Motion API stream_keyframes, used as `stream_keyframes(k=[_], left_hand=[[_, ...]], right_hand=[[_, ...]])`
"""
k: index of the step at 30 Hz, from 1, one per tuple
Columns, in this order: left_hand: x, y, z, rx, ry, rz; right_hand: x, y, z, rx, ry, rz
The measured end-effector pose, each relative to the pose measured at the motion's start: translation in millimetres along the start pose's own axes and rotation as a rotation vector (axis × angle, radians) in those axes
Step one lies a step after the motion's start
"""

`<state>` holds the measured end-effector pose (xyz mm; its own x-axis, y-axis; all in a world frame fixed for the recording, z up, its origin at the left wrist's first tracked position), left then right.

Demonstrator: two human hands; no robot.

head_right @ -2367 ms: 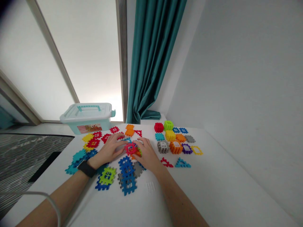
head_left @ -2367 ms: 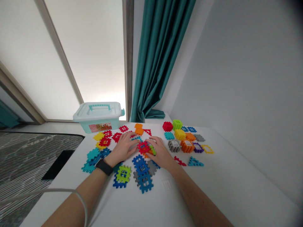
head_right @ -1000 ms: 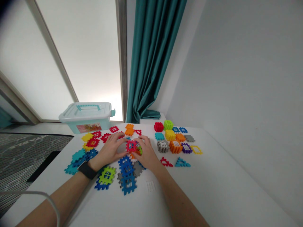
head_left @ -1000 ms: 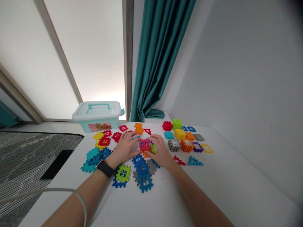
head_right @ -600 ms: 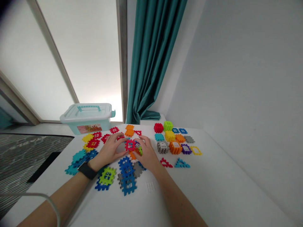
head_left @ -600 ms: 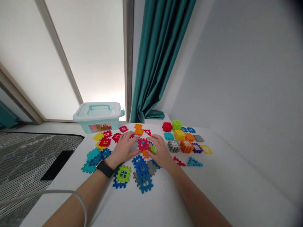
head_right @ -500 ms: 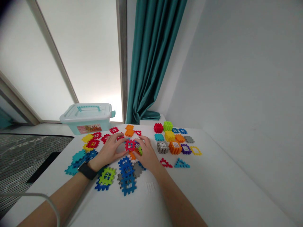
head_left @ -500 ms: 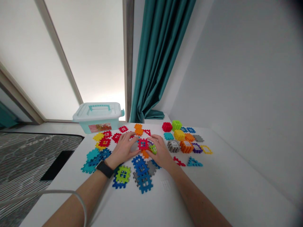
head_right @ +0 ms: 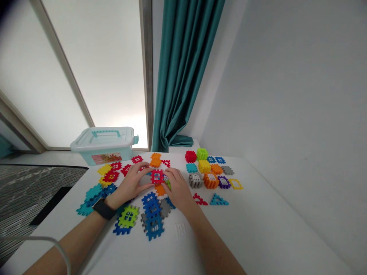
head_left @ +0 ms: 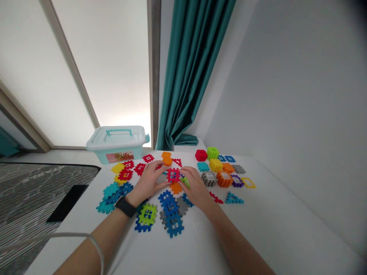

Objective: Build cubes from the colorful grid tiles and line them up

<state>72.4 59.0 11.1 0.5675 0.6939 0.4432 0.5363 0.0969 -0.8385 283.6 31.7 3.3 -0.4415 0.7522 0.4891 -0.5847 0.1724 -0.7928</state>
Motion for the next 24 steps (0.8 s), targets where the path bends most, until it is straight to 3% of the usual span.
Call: stream_keyframes(k=[11, 24], left_hand=[[26.3, 2.2, -5.9, -0.058, 0.016, -0.017], [87.9, 19.0, -24.6, -0.045, 0.065, 0.030]], right_hand=[[0.1, -15.6, 6.3, -0.088, 0.071, -0.096], [-0.4, -62.1, -28.8, -0.198, 0.097, -0.070]])
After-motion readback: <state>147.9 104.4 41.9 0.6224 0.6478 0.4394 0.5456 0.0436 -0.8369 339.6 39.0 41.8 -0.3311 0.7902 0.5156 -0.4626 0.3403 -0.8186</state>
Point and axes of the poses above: each hand's wrist, its own x-axis towards the middle knuckle, its own y-axis out of the palm, z = x × y, the point moved 3 cm from there along x, towards the middle knuckle, and after that the axes turned 9 degrees about z, right-handed, at the moved point
